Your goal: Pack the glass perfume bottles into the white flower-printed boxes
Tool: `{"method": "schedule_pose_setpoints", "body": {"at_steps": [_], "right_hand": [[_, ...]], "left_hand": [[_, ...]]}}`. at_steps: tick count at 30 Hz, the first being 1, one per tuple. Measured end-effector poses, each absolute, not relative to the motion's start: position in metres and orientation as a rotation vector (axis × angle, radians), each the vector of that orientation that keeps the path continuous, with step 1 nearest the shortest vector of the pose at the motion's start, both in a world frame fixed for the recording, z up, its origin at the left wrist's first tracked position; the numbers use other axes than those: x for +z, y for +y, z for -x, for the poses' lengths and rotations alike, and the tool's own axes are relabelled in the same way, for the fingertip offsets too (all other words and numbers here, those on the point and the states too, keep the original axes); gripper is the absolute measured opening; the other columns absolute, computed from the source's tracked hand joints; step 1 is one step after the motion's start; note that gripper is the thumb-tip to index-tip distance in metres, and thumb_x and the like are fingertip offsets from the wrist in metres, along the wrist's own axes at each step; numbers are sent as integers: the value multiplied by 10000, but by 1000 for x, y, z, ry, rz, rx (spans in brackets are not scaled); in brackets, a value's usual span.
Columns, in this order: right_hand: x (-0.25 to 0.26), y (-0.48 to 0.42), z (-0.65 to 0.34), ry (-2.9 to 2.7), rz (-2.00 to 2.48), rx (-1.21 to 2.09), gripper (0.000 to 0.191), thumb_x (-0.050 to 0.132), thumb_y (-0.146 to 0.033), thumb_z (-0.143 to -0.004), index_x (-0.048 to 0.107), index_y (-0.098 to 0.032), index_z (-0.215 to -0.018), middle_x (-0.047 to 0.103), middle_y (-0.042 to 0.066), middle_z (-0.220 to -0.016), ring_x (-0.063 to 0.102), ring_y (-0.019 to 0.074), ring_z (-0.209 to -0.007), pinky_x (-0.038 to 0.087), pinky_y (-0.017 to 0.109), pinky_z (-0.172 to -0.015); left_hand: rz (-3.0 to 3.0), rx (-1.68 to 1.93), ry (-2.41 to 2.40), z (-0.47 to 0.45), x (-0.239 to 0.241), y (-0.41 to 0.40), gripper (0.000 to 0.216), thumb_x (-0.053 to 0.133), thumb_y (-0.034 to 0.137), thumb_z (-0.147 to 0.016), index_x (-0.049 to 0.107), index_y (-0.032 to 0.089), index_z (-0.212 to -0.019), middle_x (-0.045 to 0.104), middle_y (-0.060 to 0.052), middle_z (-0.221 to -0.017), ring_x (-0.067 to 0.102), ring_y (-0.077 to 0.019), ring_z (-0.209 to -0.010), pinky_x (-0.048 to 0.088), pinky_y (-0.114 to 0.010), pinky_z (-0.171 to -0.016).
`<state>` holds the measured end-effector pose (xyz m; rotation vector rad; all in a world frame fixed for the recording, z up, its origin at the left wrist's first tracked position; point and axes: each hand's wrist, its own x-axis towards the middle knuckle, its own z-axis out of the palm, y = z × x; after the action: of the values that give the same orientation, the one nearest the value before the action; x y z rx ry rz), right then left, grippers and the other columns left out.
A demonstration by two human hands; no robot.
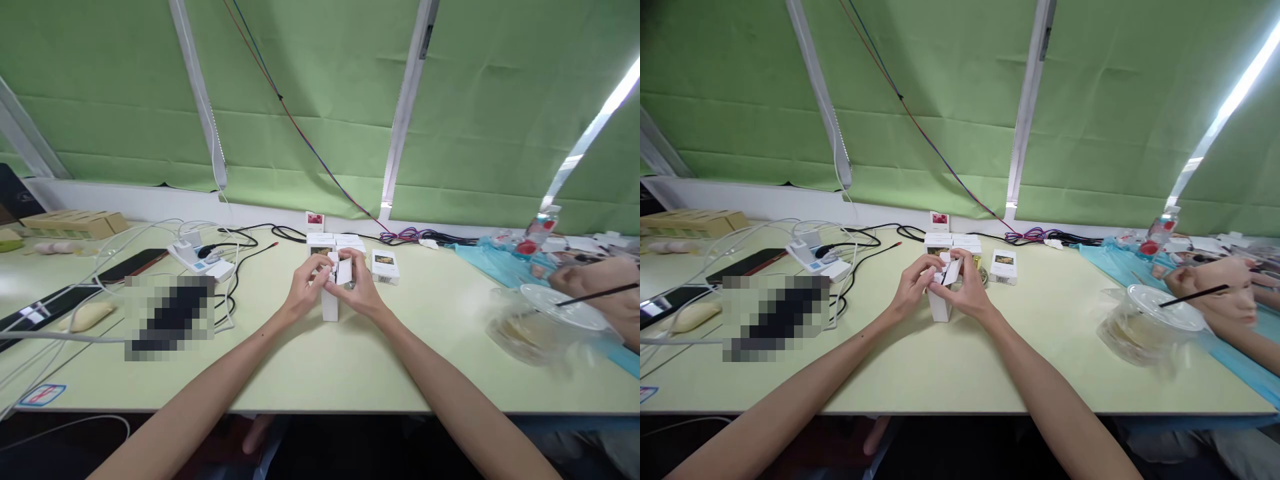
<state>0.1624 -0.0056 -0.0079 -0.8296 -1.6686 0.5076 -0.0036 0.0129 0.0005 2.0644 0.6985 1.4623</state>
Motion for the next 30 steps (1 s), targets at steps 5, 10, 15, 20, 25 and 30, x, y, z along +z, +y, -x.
{"method": "schedule_pose_setpoints", "body": {"at_steps": [5,10,15,20,25,30], "right_hand": [[-8,-6,-163,-1672,815,475,703,774,-440,-774,377,-272,-1329,518,121,-1330,570,269,-1188,524,440,-956],[-9,-5,-163,-1693,811,442,697,757,-431,-787,362,-267,-1337,543,101,-1257,612,230,-1025,518,433,-935],[-7,-6,-162,-1713,820,440,708,757,-426,-785,367,-245,-1347,567,105,-1213,599,250,-1070,508,434,-942],[-3,-9,-162,-1720,836,411,645,750,-407,-781,412,-241,-1305,578,118,-1232,574,275,-1157,502,439,-944],[-3,-9,-161,-1735,836,381,624,758,-412,-775,440,-237,-1283,593,111,-1209,580,273,-1141,499,432,-931],[-3,-8,-162,-1742,831,376,585,747,-416,-783,460,-233,-1259,594,109,-1203,584,268,-1104,500,422,-903]], "left_hand": [[-1996,1458,729,3,1,12,318,542,491,-939,619,194,-859,657,-68,-1013,607,-210,-958,486,-279,-675],[-1947,1435,726,3,1,14,292,593,472,-917,624,189,-854,650,-63,-1026,606,-189,-910,485,-263,-663],[-1951,1430,697,5,0,14,275,607,461,-905,622,189,-875,645,-76,-1047,616,-216,-982,502,-279,-708],[-1973,1435,690,6,-2,15,240,588,434,-897,608,197,-923,640,-79,-1039,606,-227,-997,511,-299,-731],[-1970,1474,686,6,-3,15,157,576,341,-863,581,198,-928,622,-64,-1015,598,-210,-962,503,-291,-721],[-1944,1484,721,5,1,12,135,568,288,-828,564,200,-931,603,-51,-975,581,-183,-871,494,-288,-692]]}}
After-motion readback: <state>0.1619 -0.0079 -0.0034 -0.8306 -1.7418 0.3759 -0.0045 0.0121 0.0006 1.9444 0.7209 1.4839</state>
